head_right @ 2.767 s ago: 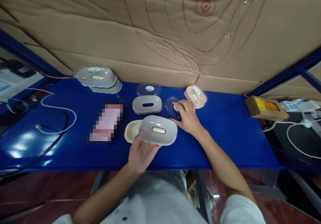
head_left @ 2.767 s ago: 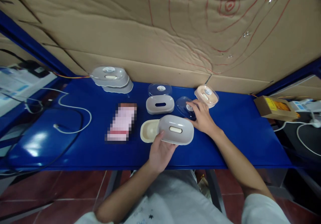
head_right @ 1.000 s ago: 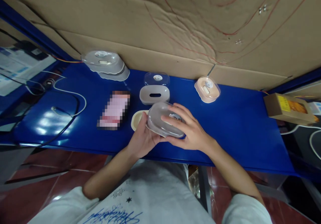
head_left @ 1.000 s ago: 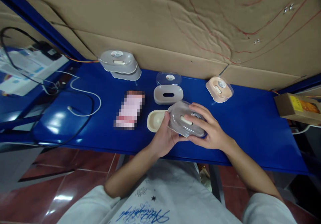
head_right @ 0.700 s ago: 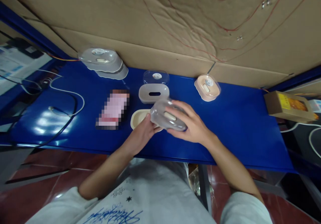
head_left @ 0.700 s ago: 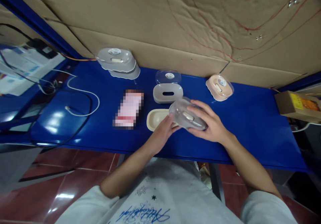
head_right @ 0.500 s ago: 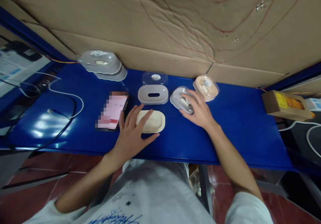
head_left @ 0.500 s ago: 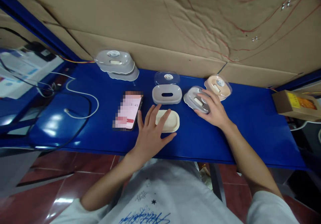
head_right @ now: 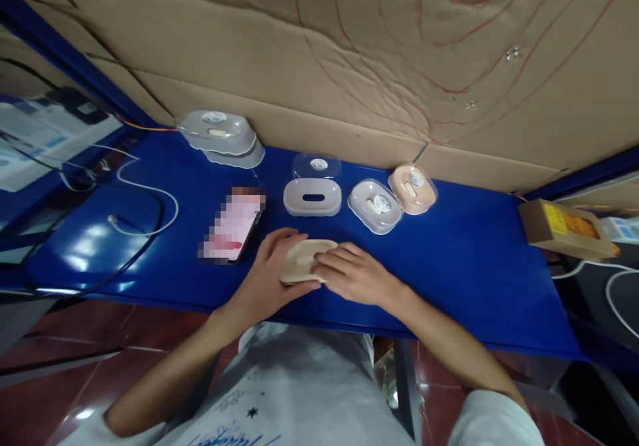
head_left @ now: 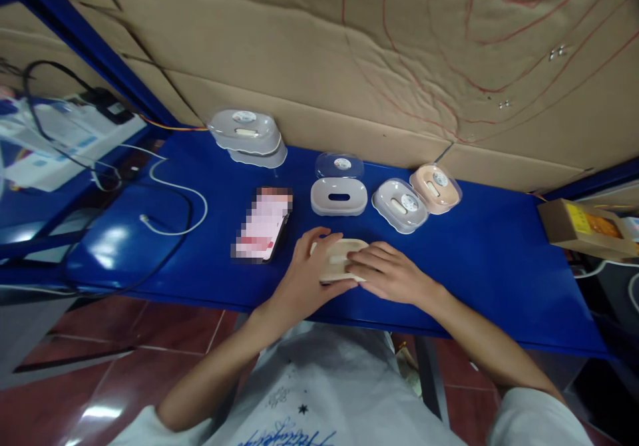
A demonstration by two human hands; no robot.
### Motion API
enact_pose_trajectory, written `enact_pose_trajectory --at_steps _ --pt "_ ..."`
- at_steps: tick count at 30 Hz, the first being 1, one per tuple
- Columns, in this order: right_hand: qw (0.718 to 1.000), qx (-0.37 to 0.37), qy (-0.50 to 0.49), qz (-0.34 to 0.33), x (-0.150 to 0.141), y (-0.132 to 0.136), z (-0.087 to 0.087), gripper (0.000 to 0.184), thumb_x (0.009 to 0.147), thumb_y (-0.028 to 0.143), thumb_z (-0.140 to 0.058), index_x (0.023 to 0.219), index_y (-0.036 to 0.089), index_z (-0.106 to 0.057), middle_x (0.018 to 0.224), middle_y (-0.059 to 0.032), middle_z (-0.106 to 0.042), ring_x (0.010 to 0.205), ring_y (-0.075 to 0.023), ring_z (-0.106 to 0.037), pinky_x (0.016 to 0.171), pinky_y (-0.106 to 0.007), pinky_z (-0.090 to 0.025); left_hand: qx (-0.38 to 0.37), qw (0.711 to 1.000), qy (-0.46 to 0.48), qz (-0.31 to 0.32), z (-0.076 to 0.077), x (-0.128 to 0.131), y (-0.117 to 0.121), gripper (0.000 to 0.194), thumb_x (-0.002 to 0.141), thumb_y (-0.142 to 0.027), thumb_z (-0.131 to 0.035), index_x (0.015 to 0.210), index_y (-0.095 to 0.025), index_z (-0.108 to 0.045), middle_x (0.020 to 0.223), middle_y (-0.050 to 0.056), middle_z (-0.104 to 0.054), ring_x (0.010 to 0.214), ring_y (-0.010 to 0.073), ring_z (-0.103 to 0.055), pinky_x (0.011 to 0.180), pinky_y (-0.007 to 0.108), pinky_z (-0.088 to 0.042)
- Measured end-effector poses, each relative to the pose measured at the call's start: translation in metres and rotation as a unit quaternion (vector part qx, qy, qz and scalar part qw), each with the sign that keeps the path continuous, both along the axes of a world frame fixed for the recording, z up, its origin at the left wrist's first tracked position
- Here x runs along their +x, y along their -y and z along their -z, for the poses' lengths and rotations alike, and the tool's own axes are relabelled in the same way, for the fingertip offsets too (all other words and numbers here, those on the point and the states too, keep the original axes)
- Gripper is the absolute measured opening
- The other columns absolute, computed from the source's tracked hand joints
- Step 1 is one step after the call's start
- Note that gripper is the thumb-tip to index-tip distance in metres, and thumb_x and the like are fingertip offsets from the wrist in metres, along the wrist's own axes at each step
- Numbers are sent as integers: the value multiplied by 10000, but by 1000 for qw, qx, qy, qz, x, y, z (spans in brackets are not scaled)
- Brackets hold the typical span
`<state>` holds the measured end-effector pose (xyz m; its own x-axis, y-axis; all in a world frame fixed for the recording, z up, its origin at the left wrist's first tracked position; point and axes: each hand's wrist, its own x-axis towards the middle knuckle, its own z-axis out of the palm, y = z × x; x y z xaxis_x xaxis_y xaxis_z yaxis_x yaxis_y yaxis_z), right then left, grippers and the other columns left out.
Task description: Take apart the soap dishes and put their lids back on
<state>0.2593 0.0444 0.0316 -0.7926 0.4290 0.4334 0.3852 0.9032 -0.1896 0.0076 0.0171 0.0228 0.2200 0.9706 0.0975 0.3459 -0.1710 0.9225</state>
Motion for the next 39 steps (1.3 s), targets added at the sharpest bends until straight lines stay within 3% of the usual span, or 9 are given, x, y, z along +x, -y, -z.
enact_pose_trajectory --at_steps 4,9,11,13,16,20,30,36,39 --pt "992 20 -105 64 5 1 -1 356 1066 239 -613 1418 257 -657 1199 -75 -820 1031 -238 -773 882 -414 -591 -58 962 253 -87 -6 -1 15 879 731 -336 -984 1504 -360 -567 1657 100 -442 1540 347 -440 1287 514 -372" --pt "996 9 -85 18 -18 -1 0 412 1067 434 -639 1441 262 -656 1235 -84 -816 1131 -253 -764 988 -426 -583 -314 779 538 -74 -18 3 26 656 889 -531 -838 1441 -243 -631 1482 146 -668 1384 344 -626 1116 470 -557" --pt "996 -11 -88 -31 -31 -15 5 512 1077 581 -562 1446 237 -652 1302 -108 -795 1222 -264 -737 1054 -449 -569 -356 730 575 -96 -21 4 23 481 974 -475 -748 1363 -200 -681 1385 143 -736 1296 320 -688 1025 430 -604" --pt "994 -44 -100 30 -39 -37 12 512 1121 543 -459 1488 224 -621 1409 -131 -747 1341 -274 -679 1125 -495 -536 -363 705 594 -133 -21 4 21 395 1025 -394 -672 1369 -201 -682 1328 120 -772 1249 303 -718 994 429 -618" --pt "979 -70 -60 182 -38 -67 19 426 1135 377 -446 1466 207 -653 1457 -148 -720 1398 -312 -642 1159 -562 -499 -363 693 602 -160 -19 3 20 440 1051 -417 -616 1439 -212 -650 1329 116 -780 1273 326 -714 1015 485 -614" --pt "970 -52 -53 229 -32 -64 19 323 1105 385 -559 1307 245 -769 1262 -104 -818 1191 -312 -742 1056 -529 -525 -358 680 618 -165 -12 3 17 463 1075 -485 -565 1423 -195 -661 1322 125 -785 1299 337 -704 1035 522 -604" --pt "993 -8 -69 92 -44 -1 -7 283 1103 342 -603 1344 293 -743 1179 -39 -839 1078 -212 -761 931 -400 -553 -360 673 644 -62 -15 9 -6 524 1087 -583 -503 1360 -182 -702 1229 119 -803 1048 268 -766 811 377 -632" --pt "999 -6 9 48 -43 -2 -2 302 1111 357 -584 1341 235 -738 1181 -82 -833 1090 -236 -763 929 -402 -589 -347 691 626 -98 -3 13 -6 301 1049 -312 -659 1295 -152 -726 1087 81 -827 910 200 -775 809 312 -631" --pt "998 -55 -11 19 -43 -33 -6 367 1136 433 -504 1391 267 -710 1256 -73 -816 1183 -243 -749 1022 -443 -586 -353 689 619 -133 -1 15 -3 366 1027 -271 -697 1383 -185 -693 1154 77 -829 1046 222 -784 958 349 -625"
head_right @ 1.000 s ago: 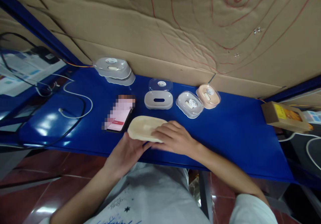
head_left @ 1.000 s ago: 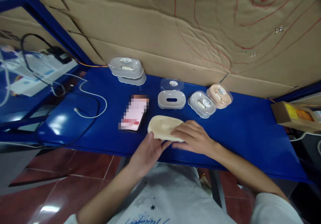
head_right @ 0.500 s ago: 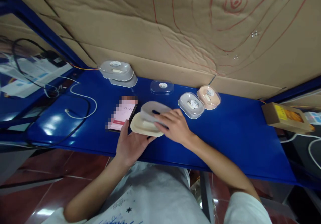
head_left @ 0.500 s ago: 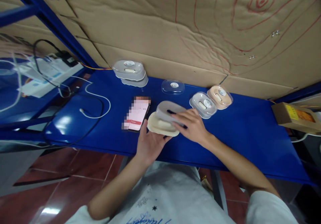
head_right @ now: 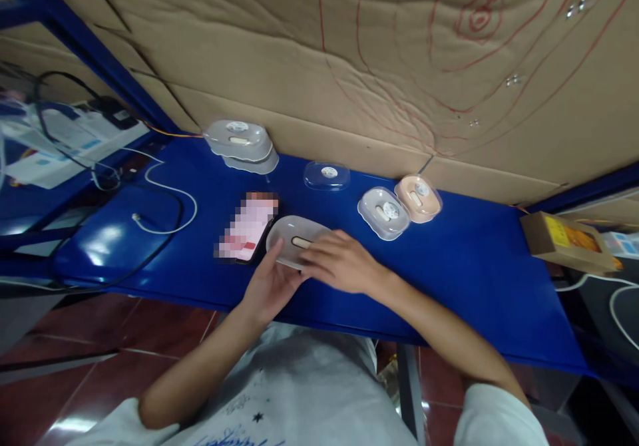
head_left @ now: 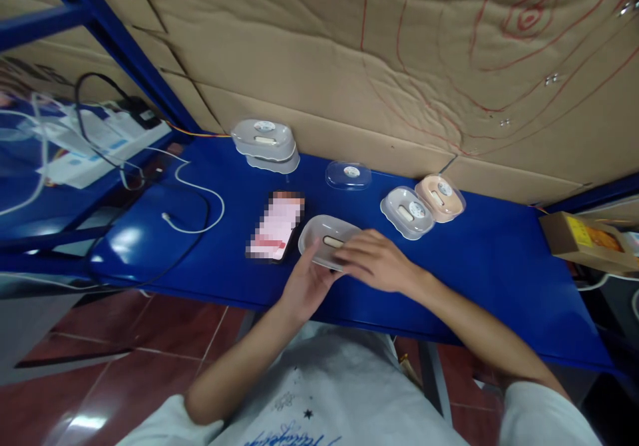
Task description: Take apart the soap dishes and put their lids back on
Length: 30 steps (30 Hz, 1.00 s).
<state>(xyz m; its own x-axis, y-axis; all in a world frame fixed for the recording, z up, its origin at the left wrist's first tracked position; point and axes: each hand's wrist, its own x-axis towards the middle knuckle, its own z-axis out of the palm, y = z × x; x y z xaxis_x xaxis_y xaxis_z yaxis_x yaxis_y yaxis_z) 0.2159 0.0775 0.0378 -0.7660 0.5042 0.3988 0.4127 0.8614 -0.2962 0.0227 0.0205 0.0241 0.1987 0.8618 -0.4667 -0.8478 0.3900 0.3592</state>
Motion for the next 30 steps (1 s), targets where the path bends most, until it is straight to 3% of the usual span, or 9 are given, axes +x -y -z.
enact_pose_trajectory --at_steps 5,8,11,14,18,21,23,26,30 --pt "981 -31 40 189 -18 -94 -5 497 1137 286 -368 1605 196 -510 1645 -131 -559 1564 -282 -480 1290 -552 -387 5 1000 -26 -10 -6 3 7 531 996 -321 -754 1506 -276 -613 1392 83 -763 1374 297 -668 1141 489 -566" --pt "968 -40 115 220 -29 -118 1 524 1085 244 -490 1578 67 -513 1633 -248 -530 1564 -366 -461 1299 -596 -339 1 999 -34 -5 -7 2 9 482 988 -353 -758 1448 -255 -653 1410 110 -748 1411 330 -638 1133 543 -570" --pt "970 -32 123 209 -29 -106 7 516 1045 395 -651 1470 103 -627 1536 -250 -604 1485 -410 -524 1270 -611 -360 -12 999 -41 -10 -6 1 11 400 996 -370 -742 1378 -259 -691 1410 113 -747 1408 335 -639 1120 567 -576" --pt "968 -38 126 211 -19 -85 10 710 966 561 -755 1524 153 -588 1601 -239 -542 1516 -458 -477 1263 -658 -359 -20 999 -35 -2 -6 4 13 359 1000 -367 -737 1340 -254 -709 1411 110 -747 1411 340 -635 1133 584 -566" --pt "967 -107 100 210 0 -68 6 742 943 497 -801 1575 214 -533 1656 -211 -502 1478 -432 -555 1207 -633 -471 -25 999 -19 10 -7 10 16 392 1010 -382 -726 1376 -246 -691 1430 112 -738 1433 343 -617 1153 593 -548" --pt "966 -126 -31 223 9 -54 -5 670 967 480 -767 1548 225 -553 1621 -189 -549 1511 -355 -547 1248 -566 -465 -21 999 -10 22 -6 8 16 408 1045 -429 -676 1417 -260 -670 1424 99 -744 1380 319 -658 1142 579 -558" --pt "970 -146 -87 173 12 -38 -13 640 997 516 -720 1555 254 -546 1617 -156 -565 1529 -309 -535 1253 -531 -474 -13 999 4 37 -6 4 14 446 1064 -509 -627 1418 -242 -675 1406 112 -752 1317 309 -696 1114 559 -581" --pt "980 -175 -57 78 8 -7 -22 675 1013 569 -685 1595 277 -509 1676 -140 -511 1570 -307 -486 1251 -542 -475 -3 997 38 71 -6 0 10 555 1075 -627 -537 1355 -181 -715 1330 136 -782 1214 303 -743 1039 508 -625" --pt "986 -122 14 110 -3 26 -21 754 1019 534 -678 1669 264 -409 1760 -148 -385 1615 -360 -402 1267 -631 -421 8 994 64 84 -7 0 5 555 1108 -618 -463 1292 -179 -748 1186 99 -826 1044 251 -788 856 363 -659"
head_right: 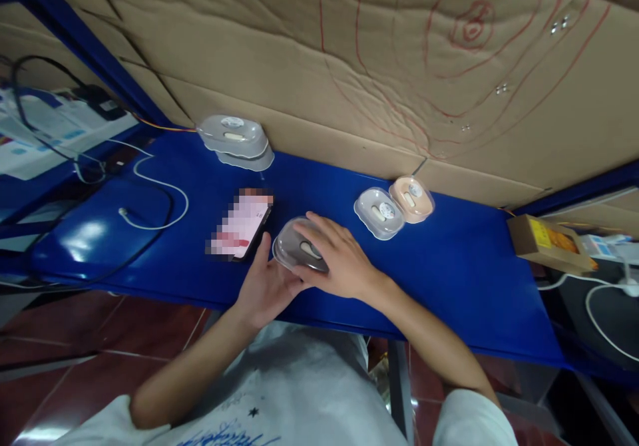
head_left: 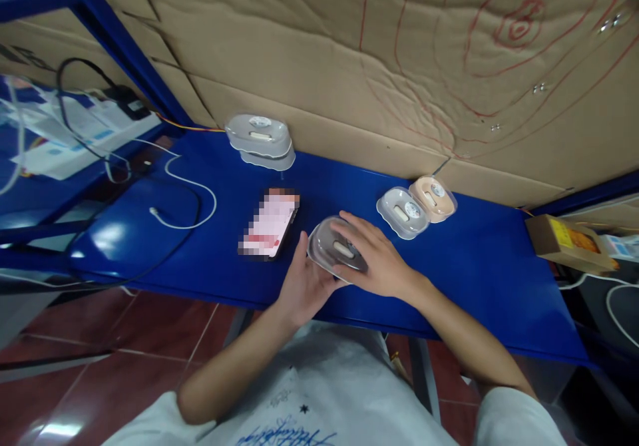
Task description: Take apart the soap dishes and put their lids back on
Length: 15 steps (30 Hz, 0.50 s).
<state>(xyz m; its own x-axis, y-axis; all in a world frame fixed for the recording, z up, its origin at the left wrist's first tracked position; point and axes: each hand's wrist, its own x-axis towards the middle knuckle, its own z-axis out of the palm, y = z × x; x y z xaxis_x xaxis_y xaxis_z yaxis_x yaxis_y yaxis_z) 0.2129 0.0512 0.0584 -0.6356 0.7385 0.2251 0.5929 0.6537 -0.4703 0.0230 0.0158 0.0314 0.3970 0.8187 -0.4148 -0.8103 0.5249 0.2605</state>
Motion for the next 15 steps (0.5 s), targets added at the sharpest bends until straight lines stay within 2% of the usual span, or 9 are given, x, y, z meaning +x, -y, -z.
enact_pose_trajectory --at_steps 3,7,11,15 --pt "996 36 72 40 -9 12 7 847 997 534 -707 1705 239 -348 1792 -167 -309 1628 -420 -352 1229 -685 -437 -17 999 -18 -23 2 5 -2 486 1130 -537 -471 1326 -179 -735 1165 69 -831 972 190 -790 772 267 -634" --pt "989 49 129 49 -14 11 14 804 1023 512 -674 1706 231 -358 1806 -174 -264 1626 -440 -341 1193 -689 -463 -36 998 -36 -39 6 8 -4 502 1142 -529 -434 1355 -174 -719 1145 69 -834 998 191 -792 851 286 -639" --pt "993 28 116 8 -9 0 14 842 1005 587 -683 1711 284 -340 1804 -137 -289 1613 -401 -378 1188 -673 -477 -16 999 -35 -8 6 6 -4 553 1144 -568 -380 1359 -186 -717 1092 76 -839 947 203 -795 778 293 -639" --pt "996 41 73 27 -3 0 20 814 1006 612 -668 1694 285 -380 1786 -124 -342 1606 -382 -402 1200 -642 -480 -18 999 -43 -1 4 6 -4 570 1149 -573 -341 1338 -200 -728 1116 74 -838 959 199 -790 790 287 -632"
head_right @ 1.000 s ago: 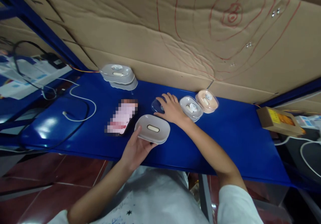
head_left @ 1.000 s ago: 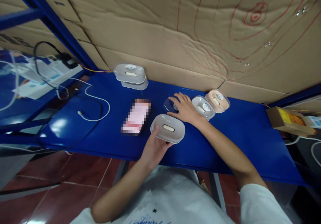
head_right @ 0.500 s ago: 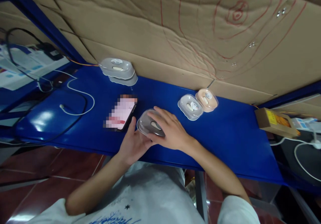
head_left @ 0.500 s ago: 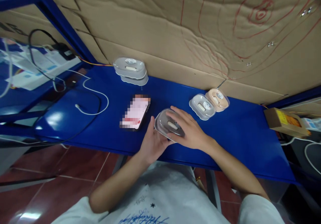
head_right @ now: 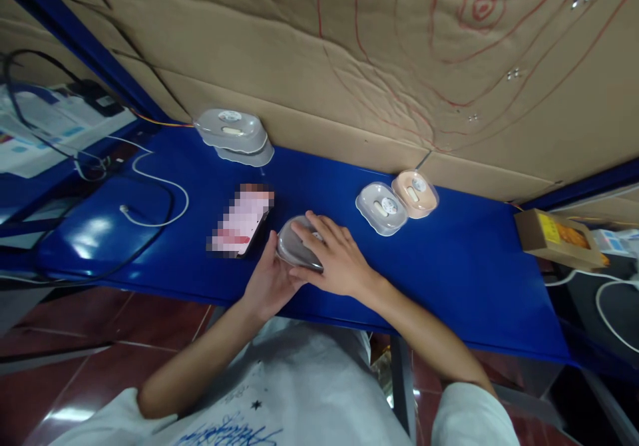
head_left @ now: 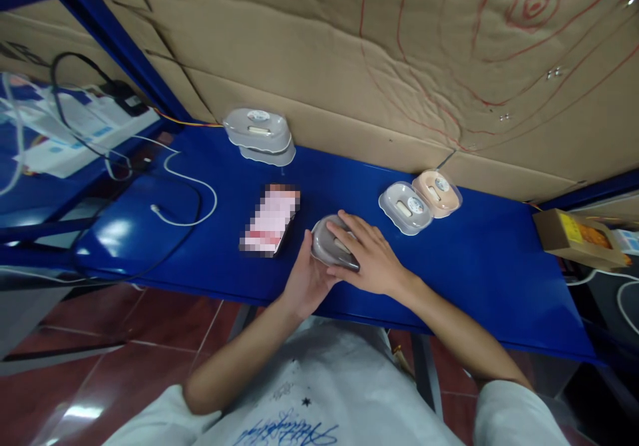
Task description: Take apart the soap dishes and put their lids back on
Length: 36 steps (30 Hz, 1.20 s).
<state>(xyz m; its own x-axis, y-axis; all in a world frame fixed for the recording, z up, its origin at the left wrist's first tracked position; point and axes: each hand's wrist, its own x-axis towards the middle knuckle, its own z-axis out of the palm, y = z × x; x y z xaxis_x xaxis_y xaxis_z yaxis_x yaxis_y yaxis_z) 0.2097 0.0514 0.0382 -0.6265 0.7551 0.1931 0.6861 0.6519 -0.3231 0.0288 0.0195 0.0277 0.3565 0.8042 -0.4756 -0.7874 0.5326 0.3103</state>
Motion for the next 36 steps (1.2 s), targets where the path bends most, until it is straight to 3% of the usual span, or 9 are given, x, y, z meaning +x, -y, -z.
enact_pose_trajectory --at_steps 4,9,13,21,25,31,36 --pt "998 36 -47 21 2 8 9 759 1044 585 -612 1691 252 -395 1760 -150 -388 1607 -352 -414 1238 -584 -459 4 1000 13 -10 5 1 0 573 1148 -583 -335 1357 -213 -720 1186 68 -830 1030 204 -786 840 298 -630" --pt "998 63 -27 1 0 9 11 724 1042 592 -615 1663 258 -450 1755 -155 -398 1601 -386 -409 1226 -607 -455 18 1000 6 5 13 -1 -1 561 1121 -601 -427 1426 -212 -693 1263 88 -809 1121 237 -771 898 314 -616" --pt "998 27 -60 9 2 5 11 777 1053 601 -584 1706 241 -362 1738 -170 -418 1586 -352 -443 1212 -569 -489 40 999 -24 6 15 -2 3 536 1108 -603 -460 1438 -247 -688 1314 79 -793 1206 275 -740 907 358 -622" --pt "996 82 37 -29 0 12 8 806 1024 691 -584 1669 229 -443 1759 -186 -378 1593 -410 -406 1174 -602 -490 22 1000 4 -3 18 0 5 604 1111 -615 -434 1538 -226 -612 1423 90 -747 1335 280 -684 1061 374 -568" --pt "994 99 38 1 -5 15 11 738 1054 603 -591 1675 236 -432 1750 -197 -390 1595 -422 -399 1180 -615 -470 19 1000 4 -11 14 1 6 632 1125 -616 -387 1546 -197 -602 1409 99 -754 1353 279 -675 1098 375 -550" --pt "1000 27 4 -7 3 10 8 790 1026 635 -614 1705 316 -366 1792 -117 -330 1629 -392 -351 1250 -613 -416 26 999 -20 9 14 -2 7 599 1095 -630 -480 1540 -250 -611 1373 90 -772 1281 294 -717 987 367 -606" --pt "1000 8 19 -2 3 -1 4 741 1037 546 -622 1699 320 -376 1793 -105 -329 1622 -388 -367 1230 -630 -436 15 999 -45 -9 11 -3 5 587 1096 -611 -497 1517 -225 -629 1380 111 -761 1313 275 -697 1064 363 -594"
